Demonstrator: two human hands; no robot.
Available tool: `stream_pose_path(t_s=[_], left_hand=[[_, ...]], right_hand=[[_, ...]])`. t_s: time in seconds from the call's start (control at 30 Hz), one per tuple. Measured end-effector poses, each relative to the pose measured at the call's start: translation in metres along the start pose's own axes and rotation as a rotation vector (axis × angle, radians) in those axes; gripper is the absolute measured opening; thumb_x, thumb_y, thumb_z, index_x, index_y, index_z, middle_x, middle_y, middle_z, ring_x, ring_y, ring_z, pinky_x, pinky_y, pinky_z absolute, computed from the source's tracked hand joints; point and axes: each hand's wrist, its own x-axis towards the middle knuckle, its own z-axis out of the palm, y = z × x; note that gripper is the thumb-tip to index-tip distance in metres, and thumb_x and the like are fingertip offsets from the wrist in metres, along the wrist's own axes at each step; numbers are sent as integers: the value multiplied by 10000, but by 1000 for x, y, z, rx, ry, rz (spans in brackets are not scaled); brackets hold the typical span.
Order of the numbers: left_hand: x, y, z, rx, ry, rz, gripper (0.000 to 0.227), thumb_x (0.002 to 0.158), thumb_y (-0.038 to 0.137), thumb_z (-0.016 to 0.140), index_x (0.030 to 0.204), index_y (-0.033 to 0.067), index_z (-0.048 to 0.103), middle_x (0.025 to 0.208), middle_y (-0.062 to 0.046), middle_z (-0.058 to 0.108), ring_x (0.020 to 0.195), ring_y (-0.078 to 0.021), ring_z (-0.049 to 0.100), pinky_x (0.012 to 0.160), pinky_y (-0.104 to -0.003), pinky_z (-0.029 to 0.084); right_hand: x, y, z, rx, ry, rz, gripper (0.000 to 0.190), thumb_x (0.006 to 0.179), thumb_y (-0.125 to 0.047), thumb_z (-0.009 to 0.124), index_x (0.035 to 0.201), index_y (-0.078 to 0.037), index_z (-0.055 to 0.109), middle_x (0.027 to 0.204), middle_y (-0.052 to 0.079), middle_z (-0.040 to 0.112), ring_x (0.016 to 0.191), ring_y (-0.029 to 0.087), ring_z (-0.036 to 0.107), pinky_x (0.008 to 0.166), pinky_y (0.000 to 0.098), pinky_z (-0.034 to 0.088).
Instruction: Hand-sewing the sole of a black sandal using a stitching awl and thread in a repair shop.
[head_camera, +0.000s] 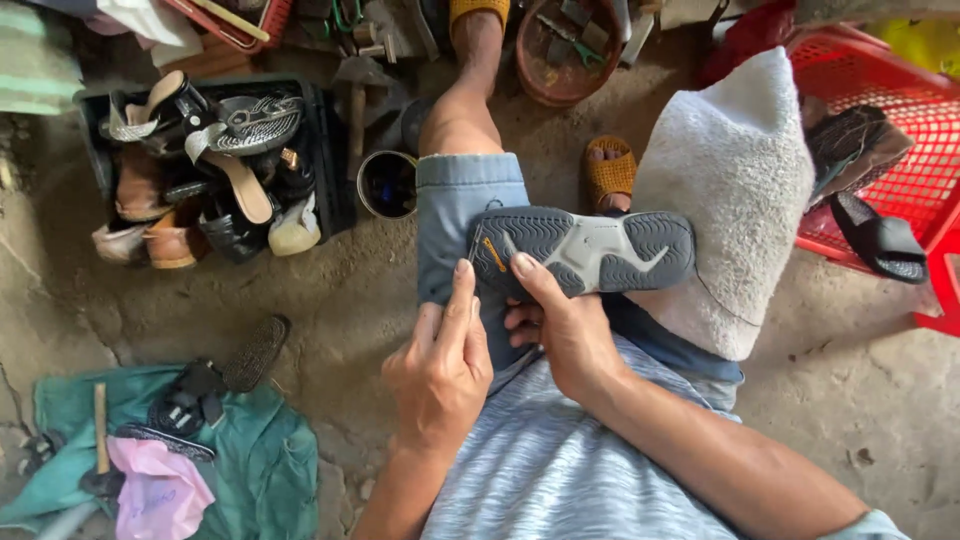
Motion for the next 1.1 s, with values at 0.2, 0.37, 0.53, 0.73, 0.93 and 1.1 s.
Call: stream_pose_path(t_s=[0.2,0.37,0.53,0.73,0.93,1.1], left_hand=[[-3,-11,-11,-54,-39,35,344,1051,175,660,1393,139,664,764,5,547,484,-190,517,414,-351,408],[32,-28,-18,-53,-90,144,338,1034,132,694,1372,119,684,709,9,489,460,-148,451,425,-327,379],[65,-41,-30,-46,-176,222,348,999,82,693,1346,104,705,706,16,487,449,-125,412,427,-304,381],[80,-55,-37,-18,-283,315,417,980,68,619,1388,133,672,723,19,439,463,-155,414,461,-322,409],[93,-63,-39,-29,-278,378,333,1041,128,597,1360,135,693,718,20,404,488,-151,410,466,-327,398],[105,-69,-42,16,-313,479,373,1026,146,567,1377,161,690,722,22,428,443,-158,356,430,-328,369]], right_hand=[[19,-9,-20,-173,-142,-16,408,827,-273,726,1112,11,666,907,214,717,682,357,736,620,412,638],[35,-23,-16,-247,-185,10,423,827,-284,716,1090,42,659,809,250,688,684,409,772,637,430,663],[47,-29,-11,-249,-149,105,431,818,-254,729,1070,93,685,793,295,704,686,448,772,673,484,682],[48,-32,-9,-337,-169,136,436,843,-252,700,1076,115,719,790,296,741,698,429,800,713,476,710],[47,-37,-5,-394,-152,208,480,840,-272,680,1100,128,734,793,342,775,735,421,807,784,441,687],[46,-35,-6,-356,-130,184,491,819,-259,703,1116,132,704,776,349,752,705,427,792,737,448,682]])
